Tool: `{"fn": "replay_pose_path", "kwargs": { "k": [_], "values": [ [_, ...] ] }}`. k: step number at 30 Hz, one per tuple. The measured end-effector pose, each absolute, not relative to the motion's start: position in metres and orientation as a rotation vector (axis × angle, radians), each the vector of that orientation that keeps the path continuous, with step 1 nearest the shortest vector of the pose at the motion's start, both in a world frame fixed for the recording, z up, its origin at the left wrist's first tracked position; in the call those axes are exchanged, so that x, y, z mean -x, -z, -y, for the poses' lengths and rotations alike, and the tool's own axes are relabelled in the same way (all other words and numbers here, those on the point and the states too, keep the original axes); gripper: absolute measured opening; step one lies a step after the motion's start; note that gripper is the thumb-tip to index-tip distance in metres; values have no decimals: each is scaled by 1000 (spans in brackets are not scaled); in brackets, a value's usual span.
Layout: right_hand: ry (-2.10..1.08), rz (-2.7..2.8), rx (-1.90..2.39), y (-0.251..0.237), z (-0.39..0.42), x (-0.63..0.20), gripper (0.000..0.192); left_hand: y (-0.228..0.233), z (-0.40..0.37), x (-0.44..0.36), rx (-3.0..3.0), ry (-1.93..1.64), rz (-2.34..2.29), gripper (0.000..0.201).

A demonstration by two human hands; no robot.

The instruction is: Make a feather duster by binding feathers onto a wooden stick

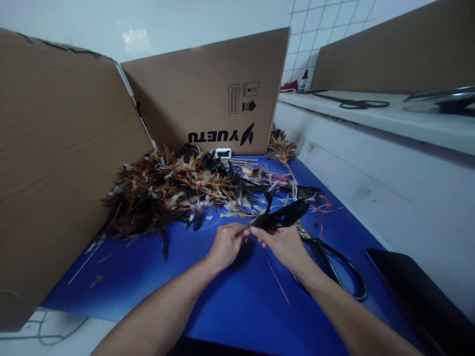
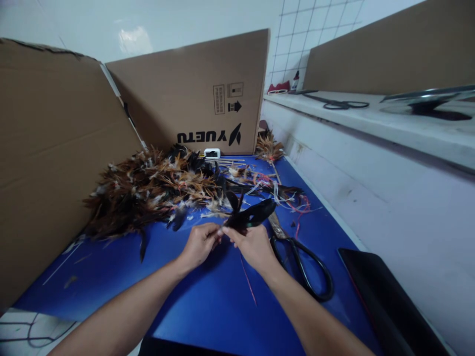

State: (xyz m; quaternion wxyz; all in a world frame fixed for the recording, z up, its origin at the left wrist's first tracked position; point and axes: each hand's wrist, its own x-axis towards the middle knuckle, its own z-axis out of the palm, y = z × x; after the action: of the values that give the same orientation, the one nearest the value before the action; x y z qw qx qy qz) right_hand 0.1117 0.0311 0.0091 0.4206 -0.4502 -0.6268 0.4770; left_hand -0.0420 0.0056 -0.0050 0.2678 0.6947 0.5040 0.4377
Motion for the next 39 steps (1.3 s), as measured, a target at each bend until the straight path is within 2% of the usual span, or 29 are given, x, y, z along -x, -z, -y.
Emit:
{"fn": "replay_pose_path", "kwargs": {
  "k": [9,19,31,35,39],
  "values": [
    [-1190,1604,1188,-13,-31,-111,31,4,-4,42,-1946,-1133,-1337,29],
    [-1310,1638,1119,-23,-34,-120,27,1,-5,44,-1060,-958,-862,43],
    [-1411,1810,1040,-30,-34,-128,34,-5,-5,51,-1136,-857,-860,33],
    [-1197,1872,1175,-29,-39,-135,27,-3,-8,51,-1096,-1034,-901,30],
    [-621,2259,1272,-25,-41,-142,16,-2,-11,53,-1031,-1216,-951,29]
  ]
}}
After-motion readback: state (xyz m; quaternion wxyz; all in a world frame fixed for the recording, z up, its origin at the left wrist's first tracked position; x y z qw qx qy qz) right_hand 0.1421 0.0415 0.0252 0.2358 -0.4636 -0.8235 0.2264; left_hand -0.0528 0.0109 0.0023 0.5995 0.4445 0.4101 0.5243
